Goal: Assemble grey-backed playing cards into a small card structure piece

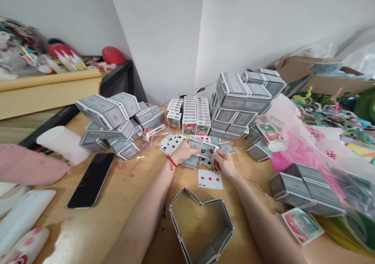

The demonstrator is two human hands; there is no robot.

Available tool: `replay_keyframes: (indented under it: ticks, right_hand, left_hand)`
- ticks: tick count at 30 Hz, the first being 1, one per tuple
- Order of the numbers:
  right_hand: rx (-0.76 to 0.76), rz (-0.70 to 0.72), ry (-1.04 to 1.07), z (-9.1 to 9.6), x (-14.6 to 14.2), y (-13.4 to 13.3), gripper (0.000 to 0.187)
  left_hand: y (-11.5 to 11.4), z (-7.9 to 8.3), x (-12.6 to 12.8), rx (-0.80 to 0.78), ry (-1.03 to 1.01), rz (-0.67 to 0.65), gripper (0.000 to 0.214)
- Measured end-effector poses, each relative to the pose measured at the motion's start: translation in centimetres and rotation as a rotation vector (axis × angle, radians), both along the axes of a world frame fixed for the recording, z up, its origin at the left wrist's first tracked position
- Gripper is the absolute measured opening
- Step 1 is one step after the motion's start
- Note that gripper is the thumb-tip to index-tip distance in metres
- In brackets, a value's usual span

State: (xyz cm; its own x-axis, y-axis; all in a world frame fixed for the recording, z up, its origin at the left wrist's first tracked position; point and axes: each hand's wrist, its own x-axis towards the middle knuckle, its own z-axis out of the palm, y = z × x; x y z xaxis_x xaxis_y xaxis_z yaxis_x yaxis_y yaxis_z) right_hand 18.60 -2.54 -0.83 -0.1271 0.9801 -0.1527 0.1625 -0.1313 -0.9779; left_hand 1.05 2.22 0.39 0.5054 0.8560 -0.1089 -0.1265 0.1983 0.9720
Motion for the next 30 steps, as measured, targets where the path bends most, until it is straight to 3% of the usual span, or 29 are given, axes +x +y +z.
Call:
replay_keyframes:
  ticks: [4,11,15,18,20,23,26,30]
  right_hand:
    - [0.044,-0.040,0.083,-0.3,0.6,0.6,0.041]
    - [0.353,-0.273,-0.292,-0.6,-0.2,0.9,0.040]
    - [0.374,-0.449,-0.241,-0.7,0.1,0.7,0.044]
    - [0.434,-0.539,-0.278,-0.5,0.9,0.6,0.041]
    - [0.516,-0.484,-0.427,-0.2,1.4,0.7,0.032]
    - [0.688,-0.257,-0.584,0.0,1.5,1.0,0.018]
    - [0.787,-0.014,-0.626,-0.4,1.1,1.3,0.024]
    - [0.757,0.135,-0.668,-1.2,1.0,1.6,0.028]
  left_hand:
    - [0.1,0.2,-0.4,-0.068,-0.067,-0.133,0.033]
    - [-0.1,-0.3,0.1,-0.109,-0.040,-0.025,0.042]
    - [-0.1,0.1,-0.1,-0.211,-0.132,0.002,0.041]
    - [0.3,0.2,-0.7,-0.304,-0.210,0.101,0.039]
    - [0.8,0.0,-1.2,-0.326,-0.285,0.199,0.035]
    - [1.6,-0.5,-1.7,-0.245,-0.460,0.378,0.033]
    - [1.9,-0.5,-2.0,-0.254,-0.492,0.397,0.038]
    - [1.4,0.2,-2.1,-0.269,-0.478,0.319,0.047]
